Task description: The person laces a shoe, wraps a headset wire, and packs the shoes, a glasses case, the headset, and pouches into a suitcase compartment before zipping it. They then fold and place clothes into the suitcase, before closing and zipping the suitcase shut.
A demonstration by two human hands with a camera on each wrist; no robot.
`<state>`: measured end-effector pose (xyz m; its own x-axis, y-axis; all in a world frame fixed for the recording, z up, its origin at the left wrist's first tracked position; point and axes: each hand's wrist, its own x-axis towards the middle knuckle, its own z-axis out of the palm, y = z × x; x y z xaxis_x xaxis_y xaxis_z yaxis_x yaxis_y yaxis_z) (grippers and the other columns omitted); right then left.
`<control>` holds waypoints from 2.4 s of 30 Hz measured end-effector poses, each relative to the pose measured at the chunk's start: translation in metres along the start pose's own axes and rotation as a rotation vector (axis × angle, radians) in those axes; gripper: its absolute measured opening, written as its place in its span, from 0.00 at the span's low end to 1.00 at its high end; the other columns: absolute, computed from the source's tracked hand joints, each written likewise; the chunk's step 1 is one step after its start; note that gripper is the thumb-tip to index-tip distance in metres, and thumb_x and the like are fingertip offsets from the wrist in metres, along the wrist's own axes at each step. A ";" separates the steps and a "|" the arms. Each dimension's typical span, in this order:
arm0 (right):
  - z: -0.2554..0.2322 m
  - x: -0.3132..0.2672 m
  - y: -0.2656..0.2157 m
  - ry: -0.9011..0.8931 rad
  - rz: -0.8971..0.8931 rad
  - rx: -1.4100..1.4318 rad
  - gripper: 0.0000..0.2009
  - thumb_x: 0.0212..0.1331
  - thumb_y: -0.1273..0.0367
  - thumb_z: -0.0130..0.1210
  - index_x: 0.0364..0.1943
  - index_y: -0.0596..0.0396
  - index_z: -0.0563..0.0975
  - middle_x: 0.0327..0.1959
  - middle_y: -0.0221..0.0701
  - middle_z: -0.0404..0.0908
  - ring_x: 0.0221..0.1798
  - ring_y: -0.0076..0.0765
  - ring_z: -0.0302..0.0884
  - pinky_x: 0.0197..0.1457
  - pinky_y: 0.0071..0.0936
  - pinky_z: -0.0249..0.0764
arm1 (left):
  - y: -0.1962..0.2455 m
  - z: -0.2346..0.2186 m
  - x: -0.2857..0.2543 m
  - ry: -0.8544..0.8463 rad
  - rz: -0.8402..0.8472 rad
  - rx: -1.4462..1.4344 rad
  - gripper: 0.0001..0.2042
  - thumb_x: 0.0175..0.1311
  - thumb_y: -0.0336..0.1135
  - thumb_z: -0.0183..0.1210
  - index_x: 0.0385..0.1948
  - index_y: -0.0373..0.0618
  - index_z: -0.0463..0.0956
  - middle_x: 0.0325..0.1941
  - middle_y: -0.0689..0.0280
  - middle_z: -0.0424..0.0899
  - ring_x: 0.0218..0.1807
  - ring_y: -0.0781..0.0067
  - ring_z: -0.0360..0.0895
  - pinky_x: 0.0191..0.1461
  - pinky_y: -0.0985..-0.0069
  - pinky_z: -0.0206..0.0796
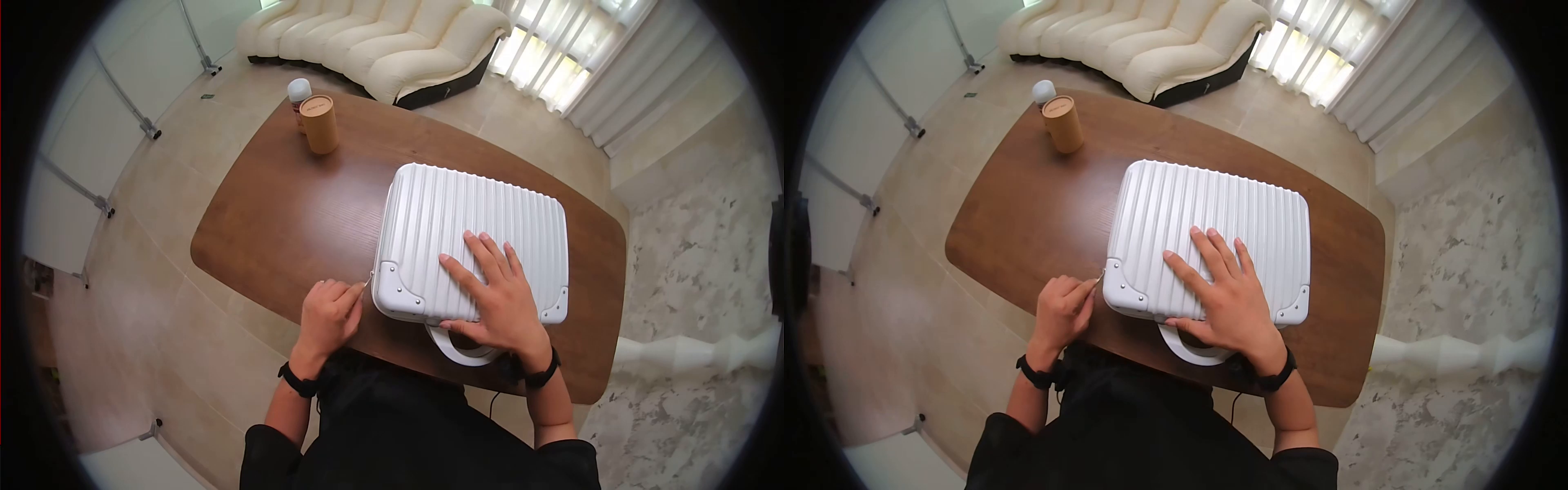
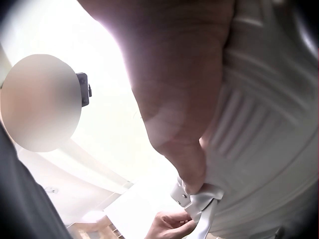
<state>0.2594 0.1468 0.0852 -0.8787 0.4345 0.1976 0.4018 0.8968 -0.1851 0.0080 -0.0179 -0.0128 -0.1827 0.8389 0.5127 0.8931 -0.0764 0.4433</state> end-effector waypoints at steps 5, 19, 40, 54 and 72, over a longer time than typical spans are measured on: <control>-0.002 0.002 -0.005 0.031 0.014 0.008 0.43 0.45 0.44 0.74 0.71 0.34 0.75 0.77 0.45 0.65 0.79 0.58 0.60 0.80 0.59 0.55 | 0.001 -0.005 -0.009 -0.011 0.021 -0.023 0.10 0.57 0.25 0.66 0.42 0.40 0.84 0.27 0.63 0.76 0.30 0.60 0.76 0.35 0.64 0.69; 0.003 0.006 0.001 0.134 0.012 0.102 0.47 0.38 0.45 0.78 0.66 0.49 0.78 0.74 0.46 0.70 0.76 0.62 0.66 0.79 0.56 0.59 | -0.006 0.005 -0.007 -0.077 -0.089 -0.267 0.10 0.60 0.29 0.65 0.42 0.39 0.81 0.32 0.60 0.78 0.35 0.55 0.79 0.40 0.61 0.72; 0.013 0.055 0.005 0.302 0.084 0.102 0.30 0.49 0.55 0.76 0.54 0.56 0.83 0.61 0.42 0.83 0.66 0.52 0.78 0.70 0.45 0.70 | -0.061 0.023 0.054 -0.266 -0.339 -0.465 0.25 0.65 0.41 0.70 0.59 0.42 0.72 0.51 0.56 0.81 0.45 0.55 0.84 0.50 0.62 0.76; 0.014 0.073 0.008 0.083 0.249 -0.105 0.46 0.42 0.49 0.78 0.69 0.49 0.74 0.75 0.52 0.66 0.78 0.66 0.60 0.78 0.64 0.54 | -0.101 0.059 0.093 -0.237 -0.139 -0.540 0.12 0.74 0.28 0.54 0.55 0.37 0.75 0.52 0.50 0.79 0.47 0.47 0.80 0.55 0.61 0.73; 0.015 0.069 0.020 0.075 0.259 -0.003 0.48 0.38 0.49 0.80 0.70 0.47 0.76 0.76 0.47 0.70 0.79 0.63 0.62 0.79 0.63 0.55 | -0.087 0.022 0.085 -0.171 -0.032 -0.076 0.06 0.61 0.26 0.62 0.38 0.46 0.80 0.36 0.63 0.79 0.36 0.56 0.77 0.41 0.63 0.68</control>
<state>0.2031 0.1934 0.0808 -0.7249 0.6544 0.2153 0.6117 0.7551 -0.2359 -0.0763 0.0721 -0.0236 -0.1326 0.9203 0.3681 0.8531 -0.0831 0.5151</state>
